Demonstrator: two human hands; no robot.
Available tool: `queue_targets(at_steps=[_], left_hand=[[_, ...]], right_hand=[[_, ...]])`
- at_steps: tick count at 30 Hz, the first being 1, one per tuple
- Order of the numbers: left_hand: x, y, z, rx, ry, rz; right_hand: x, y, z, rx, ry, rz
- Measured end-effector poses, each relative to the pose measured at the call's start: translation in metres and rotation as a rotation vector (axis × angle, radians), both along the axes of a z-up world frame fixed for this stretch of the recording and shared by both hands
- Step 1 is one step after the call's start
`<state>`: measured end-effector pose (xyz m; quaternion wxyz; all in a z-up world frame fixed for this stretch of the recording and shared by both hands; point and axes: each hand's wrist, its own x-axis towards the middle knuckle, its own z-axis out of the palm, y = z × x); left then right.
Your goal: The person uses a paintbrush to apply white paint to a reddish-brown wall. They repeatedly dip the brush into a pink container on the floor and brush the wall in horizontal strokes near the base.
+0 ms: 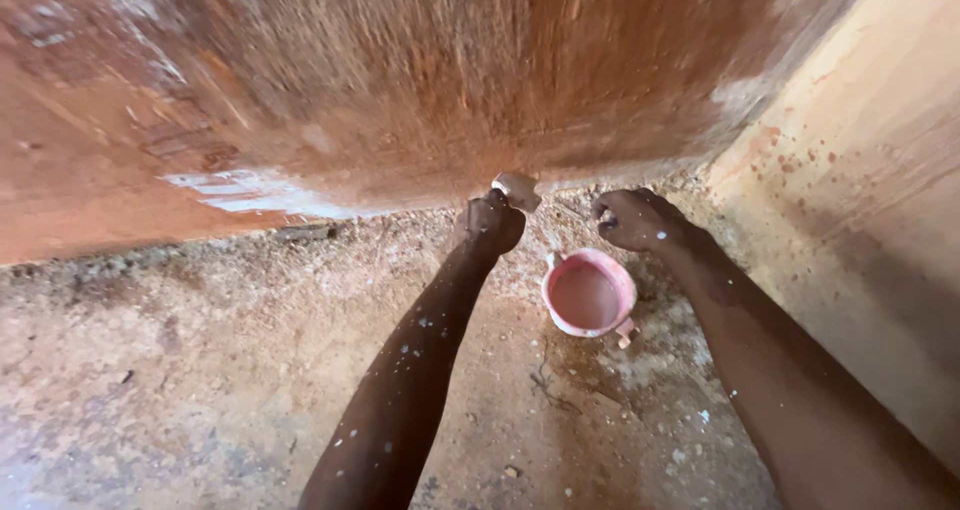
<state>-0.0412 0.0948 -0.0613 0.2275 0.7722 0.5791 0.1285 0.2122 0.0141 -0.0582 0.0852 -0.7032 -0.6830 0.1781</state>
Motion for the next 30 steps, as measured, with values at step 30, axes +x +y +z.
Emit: queue_targets(at_steps=[30], left_hand=[[-0.140,0.031,0.062,-0.080,-0.003,0.249]], right_hand=[[0.014,0.011,0.010,0.405,0.149,0.272]])
